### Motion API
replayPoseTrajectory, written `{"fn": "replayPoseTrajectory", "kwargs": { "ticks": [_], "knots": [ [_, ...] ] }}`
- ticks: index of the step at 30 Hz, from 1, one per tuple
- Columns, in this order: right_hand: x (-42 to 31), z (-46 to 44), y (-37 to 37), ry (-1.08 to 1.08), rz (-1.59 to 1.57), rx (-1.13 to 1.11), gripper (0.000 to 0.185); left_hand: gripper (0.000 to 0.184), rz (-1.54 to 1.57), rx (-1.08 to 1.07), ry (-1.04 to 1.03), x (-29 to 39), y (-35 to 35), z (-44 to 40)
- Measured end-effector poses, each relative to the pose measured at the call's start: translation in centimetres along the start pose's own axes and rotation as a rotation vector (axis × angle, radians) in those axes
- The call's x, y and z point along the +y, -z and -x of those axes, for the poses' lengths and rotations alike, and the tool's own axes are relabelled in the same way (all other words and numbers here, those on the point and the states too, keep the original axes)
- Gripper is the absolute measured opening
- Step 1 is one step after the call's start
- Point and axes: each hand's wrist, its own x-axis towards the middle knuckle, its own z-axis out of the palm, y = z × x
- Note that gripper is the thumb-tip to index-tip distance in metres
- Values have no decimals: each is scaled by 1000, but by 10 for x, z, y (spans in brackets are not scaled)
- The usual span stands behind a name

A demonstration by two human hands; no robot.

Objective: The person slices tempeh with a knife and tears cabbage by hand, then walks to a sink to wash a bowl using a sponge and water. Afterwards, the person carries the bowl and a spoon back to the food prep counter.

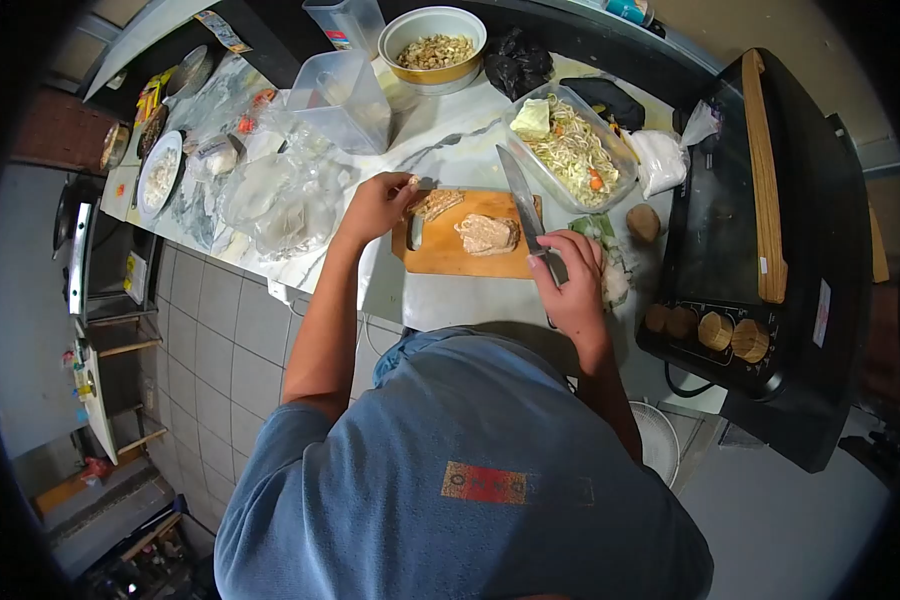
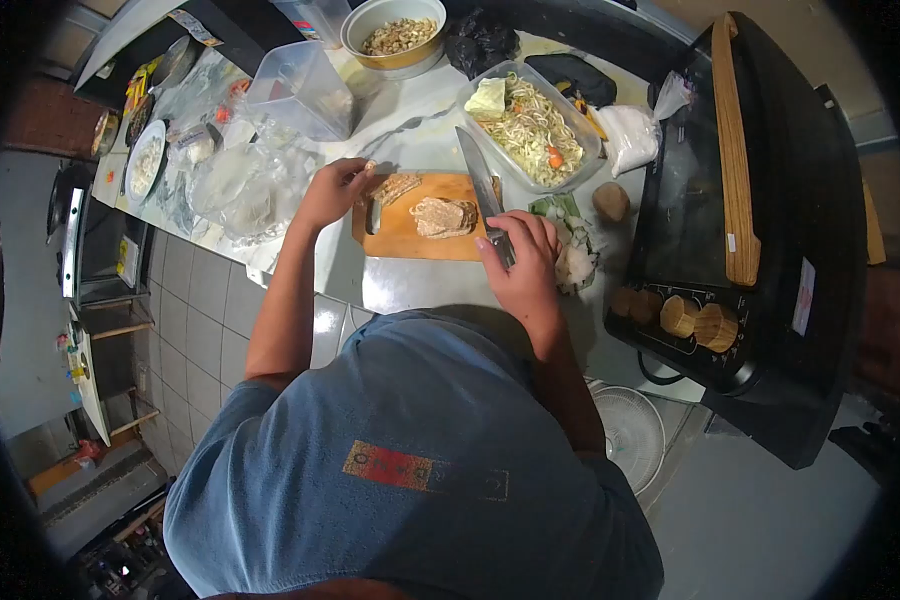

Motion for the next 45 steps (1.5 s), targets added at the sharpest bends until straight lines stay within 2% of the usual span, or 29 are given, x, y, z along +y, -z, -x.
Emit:
{"fn": "replayPoseTrajectory", "kwargs": {
  "ticks": [2, 5, 8, 17, 20, 24, 26, 31, 33, 36, 38, 42, 45],
  "knots": [
    [1, -1, 0, 12, 6, -8, 26, 27, -133, 82, -214, -8, -7, -4],
    [0, -4, -1, 21, 7, -17, 26, 29, -271, 57, -308, -11, -12, -10],
    [1, -3, -4, 21, 58, -31, 28, 29, -222, 123, -334, -15, -15, -10],
    [5, -8, -18, -67, 117, -139, 33, 30, -236, 92, -311, -9, -15, 5],
    [-3, -9, -15, -70, 205, -85, 34, 30, -278, 142, -331, -6, -17, 6],
    [14, 2, -4, -182, 156, -82, 30, 30, -268, 118, -352, 11, -18, 3],
    [15, 9, 4, -270, 223, -213, 30, 28, -170, 109, -448, 21, -25, -6],
    [13, 29, 7, -301, 173, -144, 29, 32, -155, 43, -468, 73, -37, -35],
    [15, 33, 9, -302, 157, -97, 29, 39, -159, 190, -718, 91, -45, -59],
    [16, 35, 14, -343, 85, -29, 27, 47, -282, 232, -803, 112, -58, -91],
    [17, 37, 17, -256, 114, 15, 27, 50, -378, 222, -807, 116, -65, -107],
    [21, 37, 19, -271, 88, 27, 26, 58, -607, 227, -766, 115, -77, -115],
    [23, 38, 18, -232, 111, 56, 24, 60, -620, 207, -691, 120, -79, -117]
  ]
}}
